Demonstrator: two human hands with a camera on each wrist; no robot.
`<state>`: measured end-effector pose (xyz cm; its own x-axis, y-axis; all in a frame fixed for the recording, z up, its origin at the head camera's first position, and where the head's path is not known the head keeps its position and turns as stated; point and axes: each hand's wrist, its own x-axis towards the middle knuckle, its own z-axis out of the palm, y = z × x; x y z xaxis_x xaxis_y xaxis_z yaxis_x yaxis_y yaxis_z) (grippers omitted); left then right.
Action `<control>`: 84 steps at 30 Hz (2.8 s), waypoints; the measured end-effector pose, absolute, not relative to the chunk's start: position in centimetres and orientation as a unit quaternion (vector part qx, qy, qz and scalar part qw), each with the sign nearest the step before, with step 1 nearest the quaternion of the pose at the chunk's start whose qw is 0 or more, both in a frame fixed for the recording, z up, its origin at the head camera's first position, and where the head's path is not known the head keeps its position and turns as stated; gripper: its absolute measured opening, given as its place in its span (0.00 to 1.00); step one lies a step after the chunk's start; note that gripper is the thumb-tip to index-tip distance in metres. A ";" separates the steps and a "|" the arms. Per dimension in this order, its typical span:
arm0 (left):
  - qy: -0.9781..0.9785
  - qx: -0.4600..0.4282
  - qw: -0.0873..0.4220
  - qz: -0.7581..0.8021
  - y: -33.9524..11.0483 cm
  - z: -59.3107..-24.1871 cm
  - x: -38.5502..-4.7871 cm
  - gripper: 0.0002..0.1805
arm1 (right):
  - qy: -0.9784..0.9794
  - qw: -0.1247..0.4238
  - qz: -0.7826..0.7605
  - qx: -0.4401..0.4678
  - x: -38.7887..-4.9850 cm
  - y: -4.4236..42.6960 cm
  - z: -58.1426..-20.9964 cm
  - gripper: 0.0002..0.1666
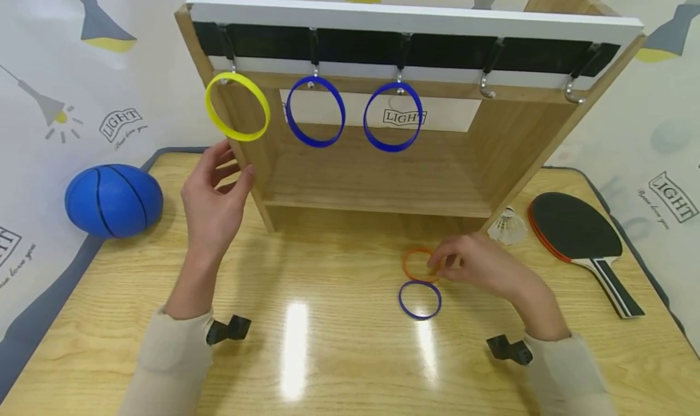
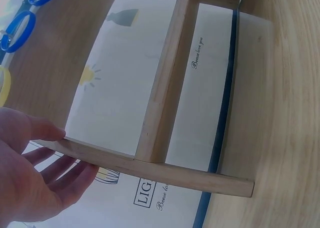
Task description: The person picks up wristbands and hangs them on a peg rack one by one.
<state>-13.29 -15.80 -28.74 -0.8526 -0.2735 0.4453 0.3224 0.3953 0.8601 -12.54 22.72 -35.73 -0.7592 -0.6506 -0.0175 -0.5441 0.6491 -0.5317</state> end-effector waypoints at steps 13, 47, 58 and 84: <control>-0.789 -0.017 0.272 -0.550 -16.0 -29.0 -13.4 0.22 | 0.906 0.117 -0.244 -0.324 -12.8 22.3 -36.9 0.10; -0.792 -0.016 0.272 -0.546 -16.0 -29.1 -13.5 0.22 | 0.901 0.097 -0.288 -0.309 -12.9 21.5 -36.9 0.07; -0.793 -0.020 0.273 -0.544 -16.0 -29.0 -13.4 0.22 | 0.917 -0.008 -0.265 -0.298 -13.1 21.2 -36.5 0.10; -0.790 -0.024 0.275 -0.548 -16.6 -30.1 -14.4 0.22 | 0.922 -0.055 -0.241 -0.297 -12.8 21.2 -35.8 0.10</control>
